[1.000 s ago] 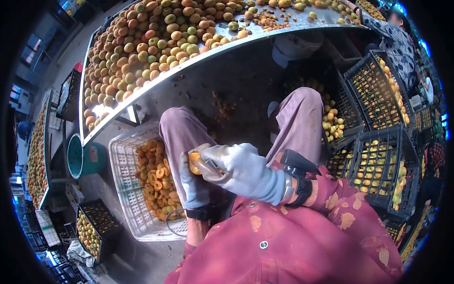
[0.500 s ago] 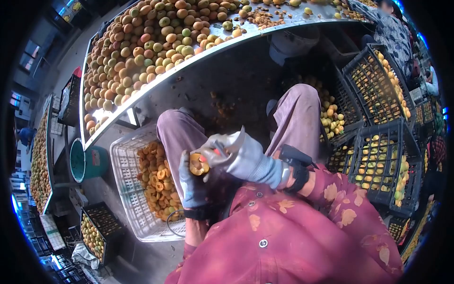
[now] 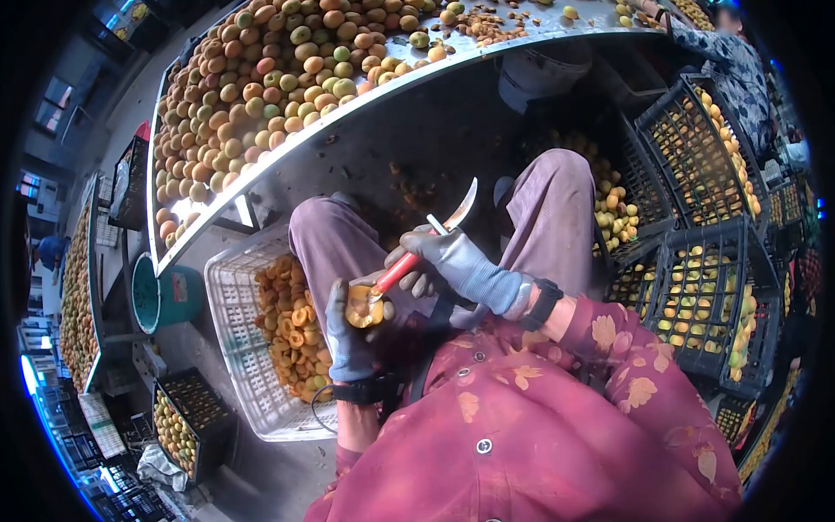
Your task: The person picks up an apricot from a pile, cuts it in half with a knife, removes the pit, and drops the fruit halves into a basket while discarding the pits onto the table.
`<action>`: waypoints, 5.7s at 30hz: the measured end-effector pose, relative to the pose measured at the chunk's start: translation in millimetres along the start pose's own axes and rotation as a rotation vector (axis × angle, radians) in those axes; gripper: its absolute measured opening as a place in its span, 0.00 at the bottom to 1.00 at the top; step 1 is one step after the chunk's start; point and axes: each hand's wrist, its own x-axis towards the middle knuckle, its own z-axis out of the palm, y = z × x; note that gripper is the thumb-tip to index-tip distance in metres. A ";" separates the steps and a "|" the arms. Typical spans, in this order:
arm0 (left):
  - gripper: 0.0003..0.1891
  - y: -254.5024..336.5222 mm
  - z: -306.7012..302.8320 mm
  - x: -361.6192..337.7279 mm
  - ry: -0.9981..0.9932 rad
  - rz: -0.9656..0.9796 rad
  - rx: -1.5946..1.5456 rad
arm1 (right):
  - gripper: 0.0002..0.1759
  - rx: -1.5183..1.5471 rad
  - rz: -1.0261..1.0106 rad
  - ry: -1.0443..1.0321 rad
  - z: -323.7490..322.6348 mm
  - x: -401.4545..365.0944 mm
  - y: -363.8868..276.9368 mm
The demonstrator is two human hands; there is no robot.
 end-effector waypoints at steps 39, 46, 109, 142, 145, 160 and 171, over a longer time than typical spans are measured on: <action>0.22 8.5 -6.5 -2.7 0.065 -0.049 -0.041 | 0.18 0.105 -0.074 -0.044 2.8 -5.7 14.9; 0.22 -4.8 -17.2 5.1 -0.108 0.051 -0.057 | 0.21 0.142 -0.014 0.007 -2.3 6.9 23.9; 0.27 16.9 -309.8 68.4 0.680 0.105 0.266 | 0.15 -0.124 -0.792 0.695 -169.1 94.8 -234.2; 0.14 178.5 146.2 249.6 0.110 0.552 1.015 | 0.04 -0.424 -0.528 0.662 -151.0 -56.5 -113.8; 0.14 182.7 158.8 273.3 0.040 0.603 1.165 | 0.02 -0.332 -0.519 0.652 -164.2 -50.4 -98.6; 0.16 256.7 198.4 423.2 0.005 1.347 1.636 | 0.25 -0.063 -0.629 0.441 -197.7 -32.0 -78.1; 0.37 313.8 178.5 490.2 0.197 1.156 1.832 | 0.20 -0.036 -0.466 0.723 -184.7 -11.4 -110.8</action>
